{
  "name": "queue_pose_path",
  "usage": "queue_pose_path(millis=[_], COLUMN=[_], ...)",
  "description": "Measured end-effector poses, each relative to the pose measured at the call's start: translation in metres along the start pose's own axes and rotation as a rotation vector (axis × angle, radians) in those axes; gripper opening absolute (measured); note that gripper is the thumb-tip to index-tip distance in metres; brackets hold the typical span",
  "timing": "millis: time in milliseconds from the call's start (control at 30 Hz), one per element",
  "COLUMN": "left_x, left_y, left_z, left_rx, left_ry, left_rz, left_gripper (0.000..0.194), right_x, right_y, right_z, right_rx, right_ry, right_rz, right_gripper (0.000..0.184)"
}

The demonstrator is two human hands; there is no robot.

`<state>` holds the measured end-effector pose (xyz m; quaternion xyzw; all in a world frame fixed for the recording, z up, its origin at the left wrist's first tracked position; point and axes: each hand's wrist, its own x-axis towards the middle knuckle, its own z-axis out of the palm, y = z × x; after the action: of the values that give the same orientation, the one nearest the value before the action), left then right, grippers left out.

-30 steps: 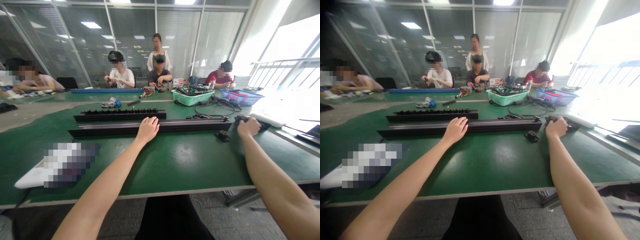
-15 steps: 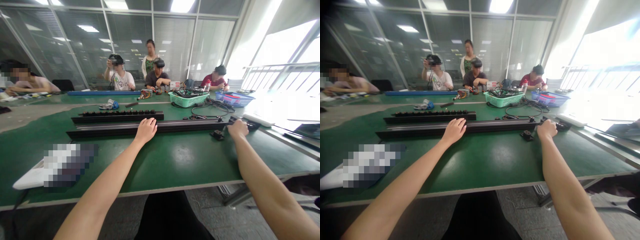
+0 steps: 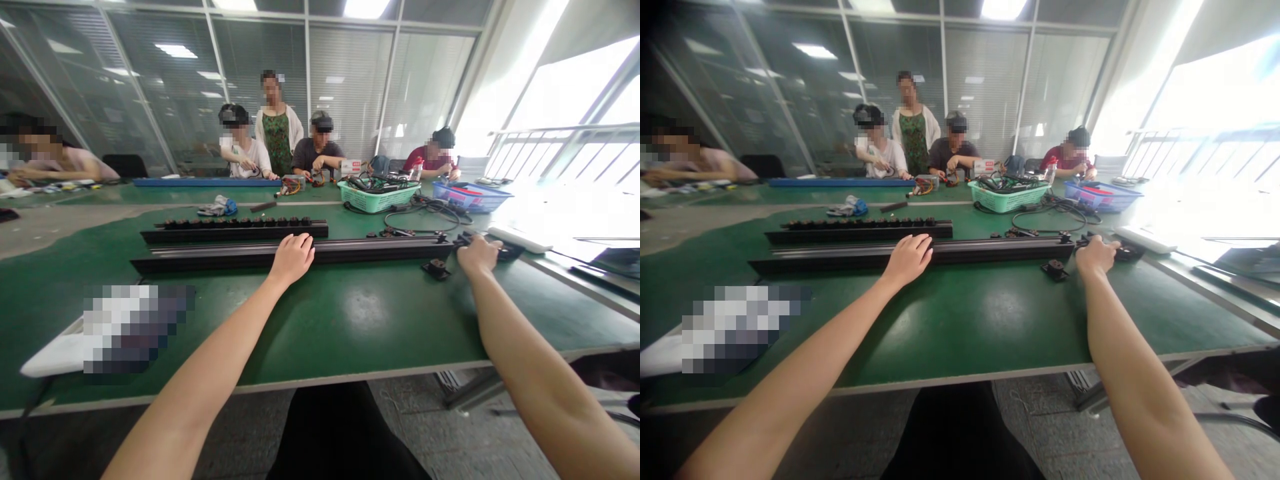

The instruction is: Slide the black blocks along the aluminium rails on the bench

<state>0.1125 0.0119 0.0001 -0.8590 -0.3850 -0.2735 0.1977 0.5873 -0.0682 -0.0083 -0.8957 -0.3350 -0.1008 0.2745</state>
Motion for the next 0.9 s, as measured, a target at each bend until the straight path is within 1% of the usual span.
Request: queue_pose_path(millis=[100, 200, 267, 300, 333, 400, 433, 500, 567, 667, 733, 800, 900], left_x=[0.000, 0.000, 0.000, 0.000, 0.001, 0.001, 0.002, 0.002, 0.002, 0.002, 0.002, 0.002, 0.002], left_y=[0.001, 0.001, 0.001, 0.001, 0.000, 0.000, 0.000, -0.001, -0.001, -0.002, -0.003, -0.004, -0.005], left_z=[-0.001, -0.001, -0.002, -0.002, -0.002, -0.002, -0.002, -0.002, -0.002, -0.002, -0.002, -0.001, -0.001], left_rx=[0.000, 0.012, 0.017, 0.016, 0.014, 0.010, 0.010, 0.013, 0.017, 0.028, 0.035, 0.036, 0.025], left_ry=[0.001, 0.001, -0.001, -0.003, -0.005, -0.009, -0.010, -0.010, -0.012, -0.019, -0.025, -0.028, -0.022], left_rz=[0.001, 0.002, 0.002, 0.002, 0.003, 0.006, 0.007, 0.008, 0.007, 0.011, 0.013, 0.015, 0.014], left_gripper=[0.041, 0.042, 0.042, 0.042, 0.042, 0.042, 0.042, 0.042, 0.042, 0.042, 0.042, 0.042, 0.041], right_x=[-0.001, -0.001, -0.002, -0.003, -0.003, -0.006, -0.008, -0.013, -0.019, -0.027, -0.026, -0.020, -0.002], right_y=[-0.006, -0.012, -0.020, -0.026, -0.035, -0.061, -0.078, -0.114, -0.150, -0.192, -0.206, -0.209, -0.198], right_z=[-0.002, -0.006, -0.009, -0.010, -0.011, -0.008, -0.005, 0.005, 0.019, 0.040, 0.051, 0.058, 0.062], right_rx=[0.032, 0.013, -0.010, -0.018, -0.017, -0.016, -0.006, 0.020, 0.009, -0.055, -0.121, -0.200, -0.242], right_ry=[-0.023, 0.010, 0.054, 0.065, 0.059, -0.001, -0.055, -0.221, -0.361, -0.513, -0.612, -0.646, -0.618], right_rz=[0.109, 0.104, 0.042, -0.021, -0.114, -0.357, -0.490, -0.738, -0.881, -0.941, -0.933, -0.897, -0.861], right_gripper=[0.047, 0.049, 0.047, 0.046, 0.045, 0.042, 0.041, 0.042, 0.047, 0.056, 0.070, 0.084, 0.091])
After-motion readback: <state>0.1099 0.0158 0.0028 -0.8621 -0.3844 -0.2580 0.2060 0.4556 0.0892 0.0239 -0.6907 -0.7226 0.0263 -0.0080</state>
